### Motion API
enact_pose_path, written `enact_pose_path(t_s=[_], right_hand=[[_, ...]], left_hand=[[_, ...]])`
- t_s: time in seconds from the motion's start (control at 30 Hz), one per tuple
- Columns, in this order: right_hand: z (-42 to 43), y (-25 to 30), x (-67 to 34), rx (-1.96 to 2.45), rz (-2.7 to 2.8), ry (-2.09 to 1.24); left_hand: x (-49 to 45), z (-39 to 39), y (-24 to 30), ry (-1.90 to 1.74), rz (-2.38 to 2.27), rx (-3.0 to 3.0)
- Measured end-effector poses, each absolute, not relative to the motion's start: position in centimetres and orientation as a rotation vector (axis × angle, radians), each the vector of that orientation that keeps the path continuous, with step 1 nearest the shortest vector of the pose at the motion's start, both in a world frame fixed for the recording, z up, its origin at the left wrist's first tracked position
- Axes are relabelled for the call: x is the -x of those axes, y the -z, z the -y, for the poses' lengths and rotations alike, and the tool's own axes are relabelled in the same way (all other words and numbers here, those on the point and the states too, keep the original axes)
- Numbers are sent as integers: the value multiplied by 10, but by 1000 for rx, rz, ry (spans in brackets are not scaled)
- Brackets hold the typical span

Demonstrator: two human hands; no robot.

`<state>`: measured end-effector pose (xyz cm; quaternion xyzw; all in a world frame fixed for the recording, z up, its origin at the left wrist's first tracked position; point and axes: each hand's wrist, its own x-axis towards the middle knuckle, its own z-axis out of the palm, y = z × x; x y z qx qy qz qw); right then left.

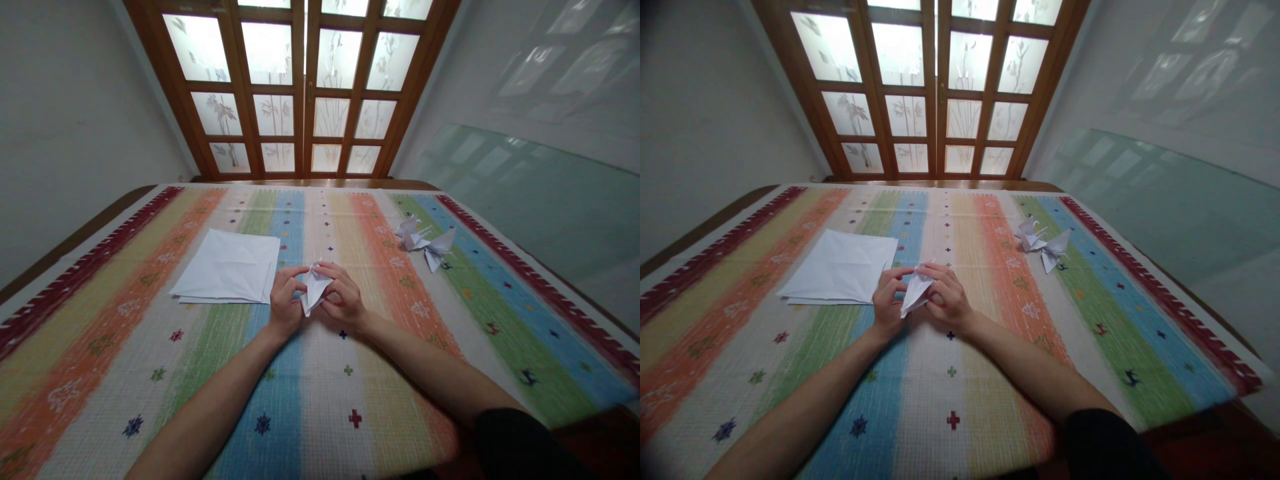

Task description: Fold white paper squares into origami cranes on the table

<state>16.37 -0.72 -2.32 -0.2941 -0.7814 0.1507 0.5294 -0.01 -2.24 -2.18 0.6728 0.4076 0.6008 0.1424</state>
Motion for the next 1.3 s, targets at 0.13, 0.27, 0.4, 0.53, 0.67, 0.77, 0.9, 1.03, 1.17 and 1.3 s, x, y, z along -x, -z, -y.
enact_pose_path(t_s=[0.13,0.27,0.4,0.53,0.67,0.77,0.9,1.03,1.17,1.3], right_hand=[[6,26,-164,756,1816,-378],[8,26,-163,716,1767,-462],[8,23,-161,756,1690,-593],[1,20,-159,862,1405,-794],[-7,14,-159,955,1222,-961],[-11,12,-159,967,1198,-1011],[-14,13,-159,971,1135,-1051],[-17,17,-161,949,1031,-1164],[-18,21,-163,901,1039,-1377],[-15,26,-164,901,1207,-1423]], left_hand=[[0,22,23,-1767,-1181,-1975],[-1,23,20,-1699,-968,-2035],[-4,23,19,-1622,-875,-1905],[-5,18,18,-1732,-1113,-1541],[-6,13,13,-1747,-1182,-1311],[-6,11,10,-1749,-1164,-1271],[-6,10,12,-1667,-1104,-1222],[-7,8,17,-1518,-1015,-1218],[-4,4,22,-1463,-1046,-1231],[1,2,23,-1480,-1036,-1120]])
